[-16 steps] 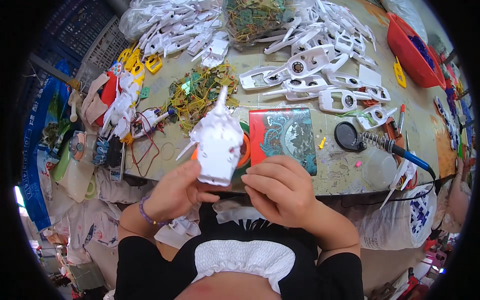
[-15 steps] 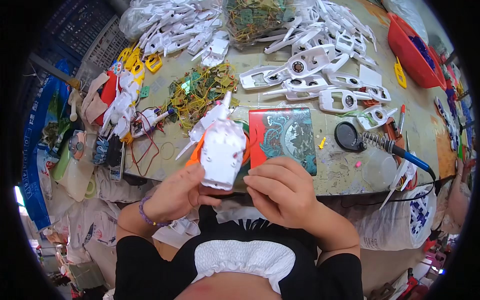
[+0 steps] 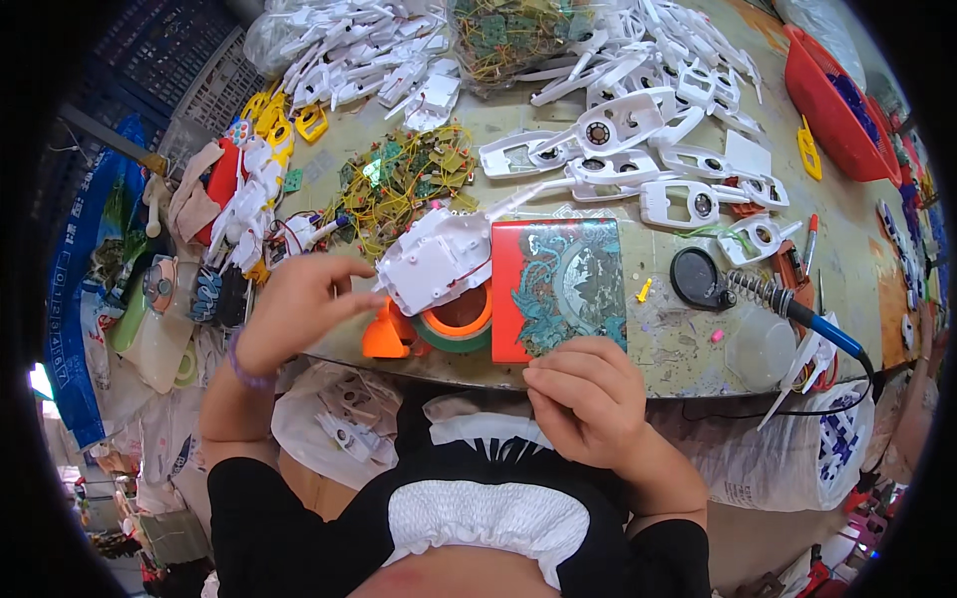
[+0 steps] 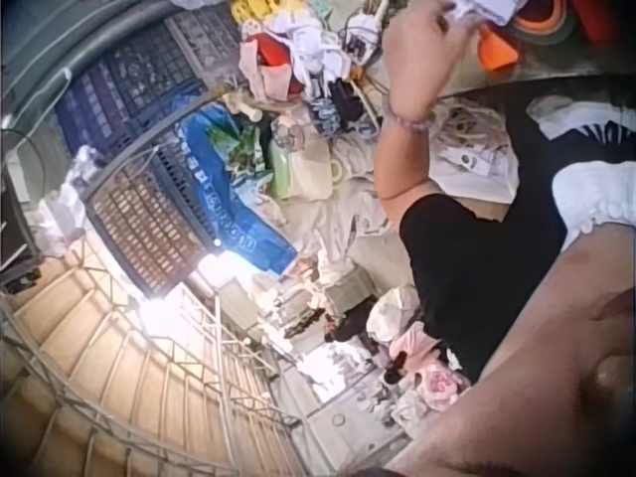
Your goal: The person is soldering electronic components onto a circuit board and assembling toy parts.
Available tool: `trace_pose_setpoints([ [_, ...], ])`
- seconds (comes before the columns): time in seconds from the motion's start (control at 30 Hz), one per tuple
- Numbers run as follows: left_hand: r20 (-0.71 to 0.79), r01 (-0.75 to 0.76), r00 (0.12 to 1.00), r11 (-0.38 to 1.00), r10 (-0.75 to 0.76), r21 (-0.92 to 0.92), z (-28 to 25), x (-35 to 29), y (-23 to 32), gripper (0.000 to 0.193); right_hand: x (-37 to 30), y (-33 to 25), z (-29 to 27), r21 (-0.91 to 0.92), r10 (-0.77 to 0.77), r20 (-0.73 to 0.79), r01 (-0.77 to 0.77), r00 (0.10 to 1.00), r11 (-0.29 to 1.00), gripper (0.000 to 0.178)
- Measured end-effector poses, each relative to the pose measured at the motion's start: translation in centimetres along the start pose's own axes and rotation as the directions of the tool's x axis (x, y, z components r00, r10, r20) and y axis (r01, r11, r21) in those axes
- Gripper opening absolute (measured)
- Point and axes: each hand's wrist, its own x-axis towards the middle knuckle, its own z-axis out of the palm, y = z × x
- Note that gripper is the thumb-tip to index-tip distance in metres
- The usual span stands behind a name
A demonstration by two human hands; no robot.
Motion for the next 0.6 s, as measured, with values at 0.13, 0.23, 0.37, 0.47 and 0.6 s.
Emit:
trace_pose_setpoints([
  [0.13, -0.271, -0.081, 0.958, 0.995, 0.094, 0.061, 0.4, 4.9, -4.5, 0.019, -0.1, 0.0, -0.3, -0.007, -0.001, -0.017, 0.001, 1.000, 1.000, 0.023],
  [0.23, -0.422, -0.067, 0.901, 0.993, 0.101, 0.096, 2.0, 8.1, -6.2, 0.016, -0.2, -0.1, -0.4, -0.014, 0.005, -0.019, -0.005, 1.000, 1.000, 0.023],
  [0.37, -0.440, -0.056, 0.872, 0.937, 0.214, 0.345, 3.7, 9.9, -6.8, 0.010, -0.2, -0.2, -0.4, -0.019, 0.013, -0.023, -0.014, 1.000, 1.000, 0.023],
  [0.47, -0.446, -0.046, 0.866, 0.925, 0.225, 0.377, 3.8, 10.1, -6.8, 0.009, -0.3, -0.1, -0.6, -0.022, 0.022, -0.029, -0.022, 0.999, 1.000, 0.024],
  [0.6, -0.608, 0.047, 0.736, 0.874, 0.297, 0.484, 2.0, 9.3, -6.6, 0.011, -0.4, 0.0, -0.7, -0.041, 0.021, -0.083, -0.024, 0.996, 0.999, 0.023],
])
